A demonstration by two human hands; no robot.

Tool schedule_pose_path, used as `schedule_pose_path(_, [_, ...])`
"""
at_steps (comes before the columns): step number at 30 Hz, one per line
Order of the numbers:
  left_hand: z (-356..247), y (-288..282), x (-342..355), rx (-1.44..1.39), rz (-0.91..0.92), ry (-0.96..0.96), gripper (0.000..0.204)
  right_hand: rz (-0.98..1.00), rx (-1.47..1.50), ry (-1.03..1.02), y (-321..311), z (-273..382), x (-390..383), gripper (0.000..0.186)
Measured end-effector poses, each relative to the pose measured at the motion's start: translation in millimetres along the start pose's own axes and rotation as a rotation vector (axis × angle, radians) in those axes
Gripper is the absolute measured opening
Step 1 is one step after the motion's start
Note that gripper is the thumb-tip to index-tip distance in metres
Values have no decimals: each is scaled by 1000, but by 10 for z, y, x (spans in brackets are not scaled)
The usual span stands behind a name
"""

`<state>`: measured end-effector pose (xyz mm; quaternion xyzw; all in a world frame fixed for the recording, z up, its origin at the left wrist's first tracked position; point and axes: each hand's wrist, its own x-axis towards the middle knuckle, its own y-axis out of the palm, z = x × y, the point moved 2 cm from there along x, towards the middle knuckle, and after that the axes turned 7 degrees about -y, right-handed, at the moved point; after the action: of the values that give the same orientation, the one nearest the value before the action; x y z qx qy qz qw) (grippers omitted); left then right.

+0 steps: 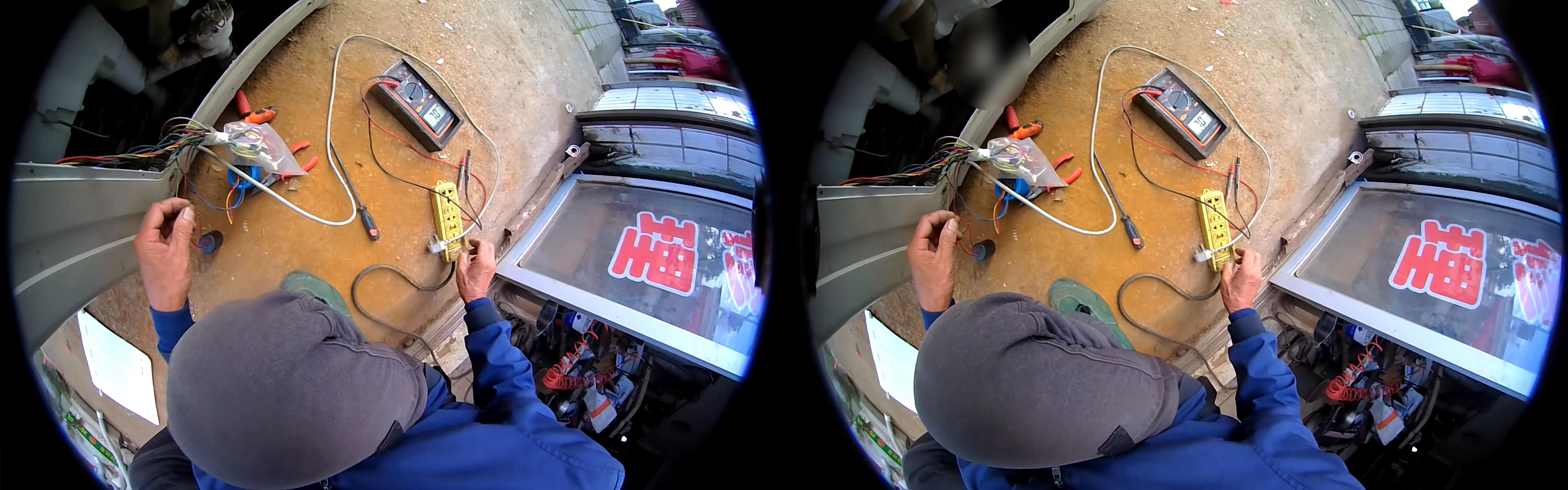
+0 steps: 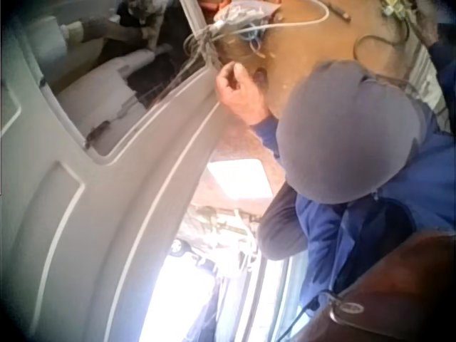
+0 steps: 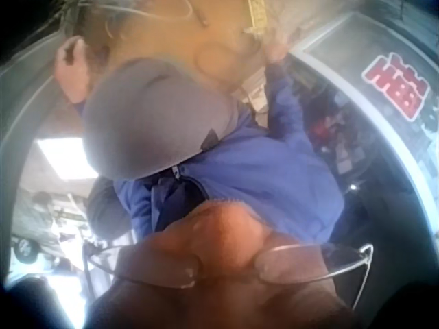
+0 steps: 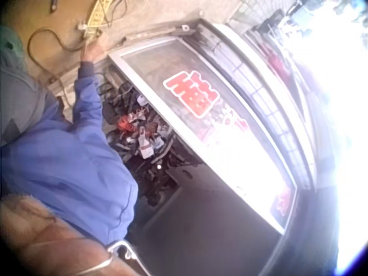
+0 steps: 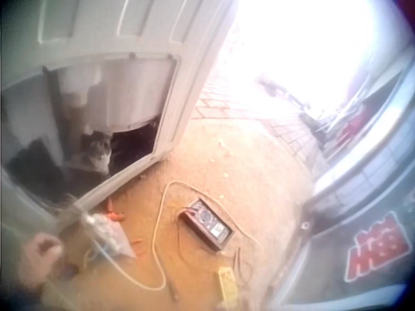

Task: The person repairs a washing machine by connecting internal wires and testing the electrical system with a multimeter. They then reassemble the control panel, securing it with screws and pliers.

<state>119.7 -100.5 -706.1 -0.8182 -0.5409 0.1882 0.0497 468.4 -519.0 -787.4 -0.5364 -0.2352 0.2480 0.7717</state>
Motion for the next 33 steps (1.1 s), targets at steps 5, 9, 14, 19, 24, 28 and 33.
schedule_pose_path(5, [4,9,8,23,7,0,14,91,-69,-333,-97,414,48,30])
schedule_pose_path(9, [7,40,21,3,41,-27,15,77,50,-15,112,5,150,23])
schedule_pose_path(14, [29,2,4,21,5,-11,15,231,5,72,159,12,491,24])
schedule_pose_path(19, [9,2,4,37,12,-23,15,308,8,157,194,35,601,27])
schedule_pose_path(24, [15,7,-7,17,17,-18,15,289,-22,119,256,-36,653,25])
schedule_pose_path(28, [-51,30,-20,2,15,-44,15,245,71,154,249,-34,699,19])
schedule_pose_path(33, [4,1,-24,9,10,-35,15,-144,710,296,238,-15,1012,12])
